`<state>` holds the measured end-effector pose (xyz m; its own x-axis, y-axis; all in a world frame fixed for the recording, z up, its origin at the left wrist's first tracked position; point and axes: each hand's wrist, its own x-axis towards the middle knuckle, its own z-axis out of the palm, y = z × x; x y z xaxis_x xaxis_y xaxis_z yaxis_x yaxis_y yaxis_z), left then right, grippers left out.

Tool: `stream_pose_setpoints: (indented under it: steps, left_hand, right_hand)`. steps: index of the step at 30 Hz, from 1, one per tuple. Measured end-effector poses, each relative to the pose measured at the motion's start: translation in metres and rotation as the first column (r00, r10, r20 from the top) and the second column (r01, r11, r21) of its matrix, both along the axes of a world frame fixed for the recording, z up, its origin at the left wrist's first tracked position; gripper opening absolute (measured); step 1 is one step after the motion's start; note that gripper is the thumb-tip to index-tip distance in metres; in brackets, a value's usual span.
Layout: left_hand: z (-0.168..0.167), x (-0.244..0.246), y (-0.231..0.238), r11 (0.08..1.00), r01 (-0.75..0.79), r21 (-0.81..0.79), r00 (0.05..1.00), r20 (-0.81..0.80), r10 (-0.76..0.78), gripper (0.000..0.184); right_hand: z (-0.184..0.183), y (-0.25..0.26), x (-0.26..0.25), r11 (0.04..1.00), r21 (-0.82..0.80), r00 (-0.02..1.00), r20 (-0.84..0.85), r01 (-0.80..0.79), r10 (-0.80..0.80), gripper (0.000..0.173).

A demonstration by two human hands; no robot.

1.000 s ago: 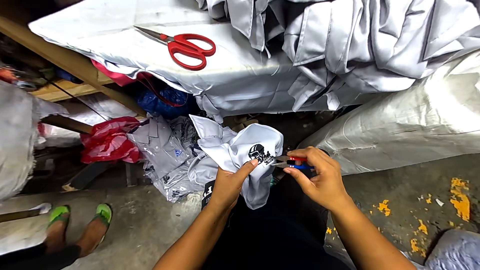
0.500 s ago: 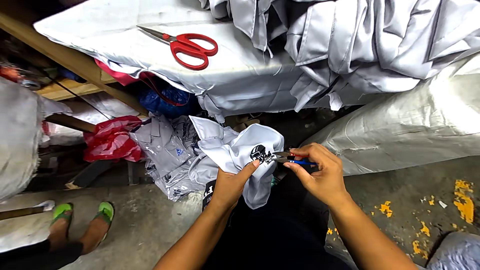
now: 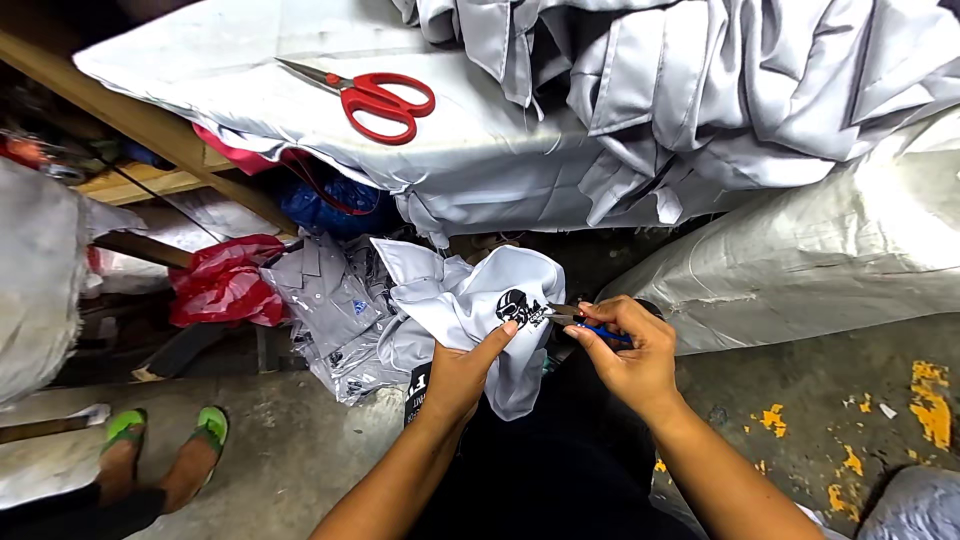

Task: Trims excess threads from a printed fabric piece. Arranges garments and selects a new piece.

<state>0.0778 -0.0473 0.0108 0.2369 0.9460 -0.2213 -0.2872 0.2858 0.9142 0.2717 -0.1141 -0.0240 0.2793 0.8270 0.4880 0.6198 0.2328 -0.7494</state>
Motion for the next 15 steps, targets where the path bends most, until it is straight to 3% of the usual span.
stream_pose_setpoints:
  steps: [5, 15]
  left_hand:
    - [-0.002, -0.0029, -0.0004, 1.0, 0.016, 0.013, 1.0, -0.005, -0.016, 0.027]
    - [-0.0038, -0.0058, -0.0004, 1.0, 0.023, -0.002, 0.999, 0.025, -0.023, 0.027]
  right_hand:
    - [-0.0001, 0.0004, 0.0032, 0.999, 0.029, 0.996, 0.086, -0.025, 0.022, 0.022]
    - [-0.0016, 0.0017, 0.0006, 0.997, 0.035, 0.994, 0.09, -0.068, 0.065, 0.02]
